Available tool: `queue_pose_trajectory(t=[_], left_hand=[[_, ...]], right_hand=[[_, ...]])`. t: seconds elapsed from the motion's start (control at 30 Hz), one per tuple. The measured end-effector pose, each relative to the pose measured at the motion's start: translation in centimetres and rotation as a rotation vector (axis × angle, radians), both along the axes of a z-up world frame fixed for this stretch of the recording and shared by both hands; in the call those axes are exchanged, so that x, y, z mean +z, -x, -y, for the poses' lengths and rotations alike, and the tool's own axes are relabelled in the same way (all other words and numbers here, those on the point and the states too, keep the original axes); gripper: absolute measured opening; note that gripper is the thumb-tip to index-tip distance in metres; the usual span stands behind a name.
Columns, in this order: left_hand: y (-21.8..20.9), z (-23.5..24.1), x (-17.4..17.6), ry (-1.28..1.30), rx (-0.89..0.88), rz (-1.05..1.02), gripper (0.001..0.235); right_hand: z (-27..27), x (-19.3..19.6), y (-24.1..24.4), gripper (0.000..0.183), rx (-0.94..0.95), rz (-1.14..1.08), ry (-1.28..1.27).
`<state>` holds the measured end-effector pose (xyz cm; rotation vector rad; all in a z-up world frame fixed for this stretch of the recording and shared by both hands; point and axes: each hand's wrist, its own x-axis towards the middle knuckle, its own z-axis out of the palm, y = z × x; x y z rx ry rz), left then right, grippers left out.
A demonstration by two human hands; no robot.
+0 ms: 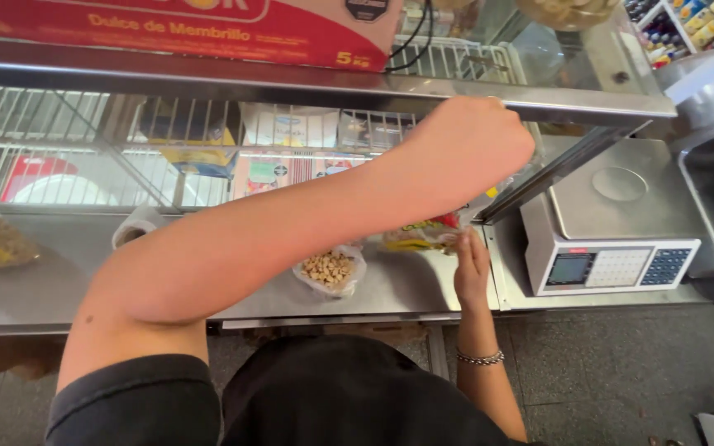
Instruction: Portioning bulk snacks into smaller bags, weighing each portion on a digital scale, and sealing the bags using a manual tape dispenser.
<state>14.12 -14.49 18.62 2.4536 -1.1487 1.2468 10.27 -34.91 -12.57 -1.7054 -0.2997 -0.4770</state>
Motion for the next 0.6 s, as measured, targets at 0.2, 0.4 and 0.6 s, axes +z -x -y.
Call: queue_pose_trajectory(t=[0.2,0.4,0.6], left_hand=[[-2.8,4.3,-2.2,-0.043,-0.217,0.075,0.026],[4.3,-2.1,0.2,0.034,-0.188,0.051,0.011],[9.3,-15.6,-6.7,-0.334,0.020,-0.823,0.026]], right_hand=[[-2.3,3.6,1.7,0.029,0.016,-0.118,0.091],[-2.5,7.1,3.6,0.053,-0.203,-0.092,0.316],[-3.7,6.3,8.7,0.029,-0.351,0.269,0.493]])
